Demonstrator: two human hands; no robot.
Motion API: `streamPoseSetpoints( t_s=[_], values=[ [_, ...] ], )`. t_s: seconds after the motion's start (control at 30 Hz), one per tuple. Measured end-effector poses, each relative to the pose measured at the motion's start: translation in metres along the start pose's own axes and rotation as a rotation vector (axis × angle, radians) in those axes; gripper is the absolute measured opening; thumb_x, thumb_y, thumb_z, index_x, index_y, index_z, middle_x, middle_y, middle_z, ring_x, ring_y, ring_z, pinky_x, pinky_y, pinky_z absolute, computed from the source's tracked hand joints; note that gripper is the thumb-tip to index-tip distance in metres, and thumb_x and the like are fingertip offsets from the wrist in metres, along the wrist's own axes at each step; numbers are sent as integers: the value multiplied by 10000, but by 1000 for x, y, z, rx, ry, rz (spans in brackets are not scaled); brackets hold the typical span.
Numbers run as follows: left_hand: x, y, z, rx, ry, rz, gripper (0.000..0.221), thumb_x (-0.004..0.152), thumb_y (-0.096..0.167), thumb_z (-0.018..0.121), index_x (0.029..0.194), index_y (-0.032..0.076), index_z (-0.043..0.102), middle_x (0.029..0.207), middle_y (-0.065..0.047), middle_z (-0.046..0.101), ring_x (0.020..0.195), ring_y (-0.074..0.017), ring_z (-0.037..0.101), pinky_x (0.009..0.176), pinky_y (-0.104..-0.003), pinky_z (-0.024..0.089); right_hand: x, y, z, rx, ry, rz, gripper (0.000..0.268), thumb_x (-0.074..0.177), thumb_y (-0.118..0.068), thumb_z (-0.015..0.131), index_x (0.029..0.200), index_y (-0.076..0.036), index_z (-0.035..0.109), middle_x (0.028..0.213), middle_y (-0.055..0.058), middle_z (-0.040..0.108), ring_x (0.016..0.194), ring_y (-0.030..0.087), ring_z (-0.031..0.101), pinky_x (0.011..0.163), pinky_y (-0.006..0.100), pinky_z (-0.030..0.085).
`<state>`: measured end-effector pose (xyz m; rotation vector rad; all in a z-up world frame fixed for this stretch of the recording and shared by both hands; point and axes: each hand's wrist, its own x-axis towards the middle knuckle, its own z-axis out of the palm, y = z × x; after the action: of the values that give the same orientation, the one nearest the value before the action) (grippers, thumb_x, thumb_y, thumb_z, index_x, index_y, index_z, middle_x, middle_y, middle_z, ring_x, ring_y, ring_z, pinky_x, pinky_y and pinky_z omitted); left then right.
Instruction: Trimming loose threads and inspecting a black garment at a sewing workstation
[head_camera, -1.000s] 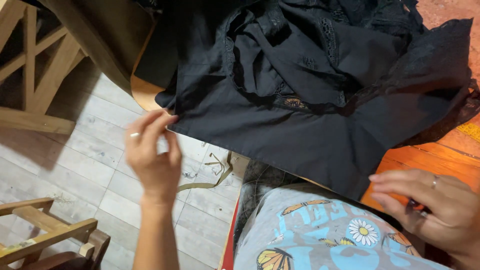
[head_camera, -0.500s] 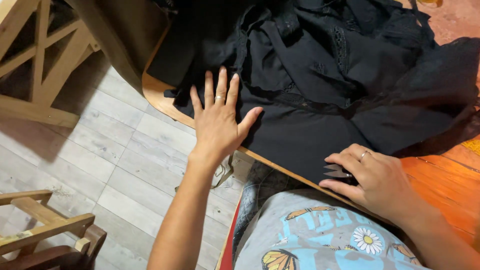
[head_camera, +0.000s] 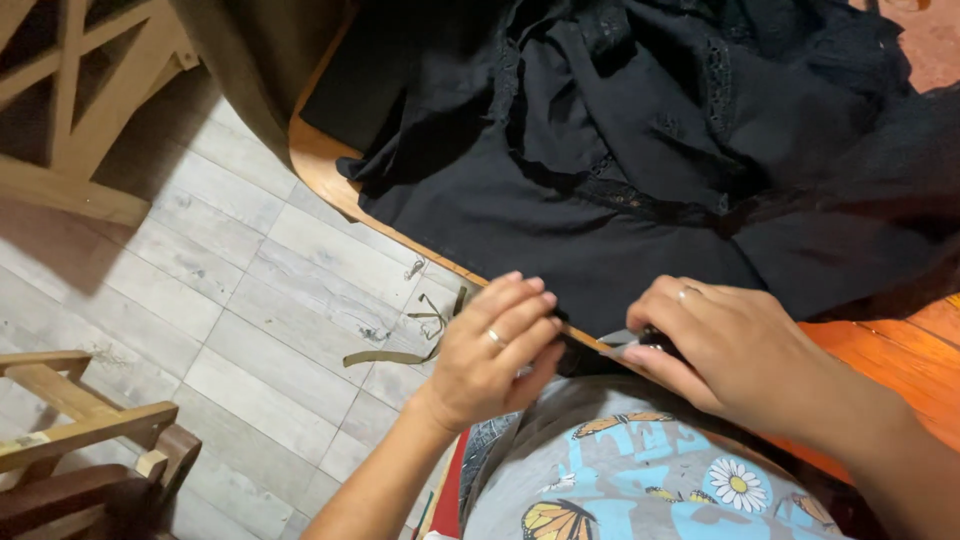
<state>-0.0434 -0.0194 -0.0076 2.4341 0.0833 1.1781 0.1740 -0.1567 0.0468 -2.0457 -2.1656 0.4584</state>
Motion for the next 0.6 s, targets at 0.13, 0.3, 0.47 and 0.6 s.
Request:
streamPoseSetpoints(
  t_s=[0.13, 0.3, 0.47, 0.6],
  values=[
    [-12, -7, 10, -25, -39, 53, 166, 927, 91, 687, 1001, -49, 635, 1076, -198, 650, 1058, -399, 659, 972, -564, 578, 19, -1, 1, -52, -36, 6, 234, 929, -426, 602, 938, -193, 600, 878, -17, 628, 759, 207, 672, 608, 399, 505],
    [-16, -11, 14, -20, -31, 45, 149, 926, 84, 689, 987, -45, 646, 1074, -191, 656, 1056, -381, 654, 970, -551, 578, 27, 0, 9, -88, -88, 27, 230, 924, -444, 599, 950, -215, 596, 897, -27, 632, 780, 210, 683, 594, 426, 519],
    [-15, -10, 13, -13, -20, 35, 135, 927, 82, 683, 975, -41, 653, 1068, -183, 657, 1049, -371, 655, 965, -537, 583, 29, -4, 6, -118, -106, 56, 230, 935, -447, 581, 935, -218, 595, 887, -27, 631, 780, 213, 686, 589, 436, 522],
    [-15, -10, 13, 2, -26, 39, 141, 926, 86, 691, 988, -35, 653, 1069, -174, 659, 1054, -363, 655, 976, -529, 575, 29, -3, 8, -112, -96, 37, 220, 925, -435, 599, 938, -215, 594, 896, -27, 634, 765, 212, 684, 575, 436, 519]
  ],
)
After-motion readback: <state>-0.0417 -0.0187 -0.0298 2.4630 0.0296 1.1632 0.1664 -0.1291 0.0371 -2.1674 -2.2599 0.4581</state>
